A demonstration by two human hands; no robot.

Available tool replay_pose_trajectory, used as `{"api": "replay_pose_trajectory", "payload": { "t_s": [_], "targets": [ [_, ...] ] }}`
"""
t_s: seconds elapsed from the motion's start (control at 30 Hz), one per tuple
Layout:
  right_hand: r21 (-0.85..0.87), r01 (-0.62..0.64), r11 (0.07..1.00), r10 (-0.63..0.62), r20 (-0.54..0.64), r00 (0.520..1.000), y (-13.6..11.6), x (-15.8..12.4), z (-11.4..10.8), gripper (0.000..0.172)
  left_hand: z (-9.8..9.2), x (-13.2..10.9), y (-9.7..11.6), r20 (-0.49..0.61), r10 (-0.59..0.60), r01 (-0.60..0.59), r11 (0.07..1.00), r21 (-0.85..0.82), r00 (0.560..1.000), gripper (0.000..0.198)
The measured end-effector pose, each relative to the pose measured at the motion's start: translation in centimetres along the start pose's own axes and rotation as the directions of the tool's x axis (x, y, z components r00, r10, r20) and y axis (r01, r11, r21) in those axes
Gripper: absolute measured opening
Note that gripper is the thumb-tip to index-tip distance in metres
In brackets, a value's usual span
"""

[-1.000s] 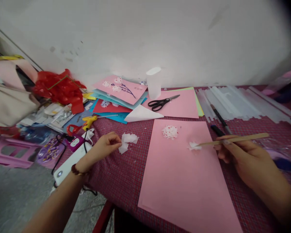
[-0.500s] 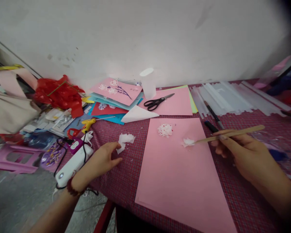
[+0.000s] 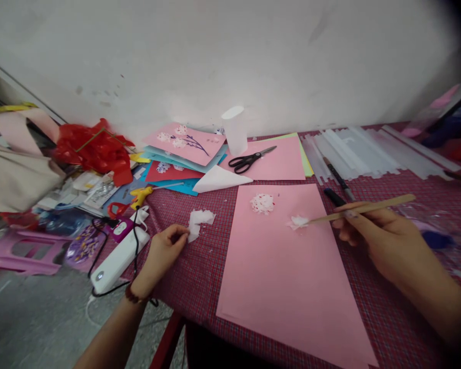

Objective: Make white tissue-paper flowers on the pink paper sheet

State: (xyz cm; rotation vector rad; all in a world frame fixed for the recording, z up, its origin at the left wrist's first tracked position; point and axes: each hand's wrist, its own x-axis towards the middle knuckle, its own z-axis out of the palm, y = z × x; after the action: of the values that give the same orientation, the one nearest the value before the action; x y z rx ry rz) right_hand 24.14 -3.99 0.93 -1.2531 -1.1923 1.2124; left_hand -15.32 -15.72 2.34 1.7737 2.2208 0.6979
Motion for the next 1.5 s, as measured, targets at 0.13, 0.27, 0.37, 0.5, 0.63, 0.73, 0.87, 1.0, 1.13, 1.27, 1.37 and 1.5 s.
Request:
{"api": "replay_pose_trajectory", "payload": {
  "t_s": [0.13,0.27,0.37,0.5,0.63,0.73,0.87,1.0,1.13,1.27,1.37,1.5],
  "targets": [
    [0.011,0.000,1.000,0.000,0.013,1.000,0.2,0.0,0.0,0.015,0.4,-0.7,0.6,0.023,0.091,-0.093,0.990,0.109,0.996,0.016],
    [-0.030,0.020,0.999,-0.019,0.023,1.000,0.2,0.0,-0.1,0.016,1.0,-1.1,0.5,0.028,0.154,-0.157,0.968,0.194,0.988,0.019],
    [-0.038,0.028,0.999,-0.026,0.036,0.999,0.1,-0.1,-0.1,0.016,1.0,-1.0,0.0,-0.009,0.116,-0.113,0.979,0.171,0.993,0.017],
    [0.021,0.013,1.000,-0.014,0.044,0.999,0.1,0.1,-0.1,0.017,-0.3,-0.1,-0.6,-0.043,0.077,-0.072,0.990,0.120,0.996,0.020],
    [0.057,0.001,0.998,-0.002,0.011,1.000,-0.1,0.2,-0.1,0.018,-2.6,1.6,0.5,-0.085,0.133,-0.127,0.989,0.069,0.987,0.023],
    [0.092,0.034,0.995,-0.037,0.036,0.999,-0.8,0.1,-0.3,0.022,-3.2,3.4,3.8,-0.101,0.237,-0.236,0.972,0.023,0.966,0.018],
    [0.129,0.078,0.989,-0.083,0.027,0.996,-1.4,0.7,-0.8,0.020,-0.3,6.1,11.1,0.127,0.435,-0.418,0.898,-0.141,0.891,0.010],
    [0.117,0.137,0.984,-0.142,0.042,0.989,-2.0,1.0,-1.6,0.018,5.1,7.3,18.9,0.321,0.724,-0.680,0.687,-0.255,0.611,0.014],
    [0.105,0.169,0.980,-0.173,0.024,0.985,-2.4,1.0,-2.3,0.012,9.6,9.0,22.1,0.367,0.863,-0.855,0.453,-0.253,0.349,0.018],
    [0.081,0.181,0.980,-0.185,0.038,0.982,-2.3,1.1,-2.3,0.006,11.4,10.3,21.5,0.386,0.881,-0.900,0.376,-0.221,0.274,0.020],
    [0.006,0.177,0.984,-0.177,0.085,0.980,-2.1,0.9,-1.9,0.005,11.4,10.4,21.2,0.309,0.891,-0.885,0.409,-0.221,0.334,0.018],
    [-0.031,0.173,0.984,-0.172,0.048,0.984,-2.4,0.8,-2.0,0.007,11.0,10.0,21.4,0.003,0.872,-0.839,0.471,-0.273,0.489,0.014]
  ]
}}
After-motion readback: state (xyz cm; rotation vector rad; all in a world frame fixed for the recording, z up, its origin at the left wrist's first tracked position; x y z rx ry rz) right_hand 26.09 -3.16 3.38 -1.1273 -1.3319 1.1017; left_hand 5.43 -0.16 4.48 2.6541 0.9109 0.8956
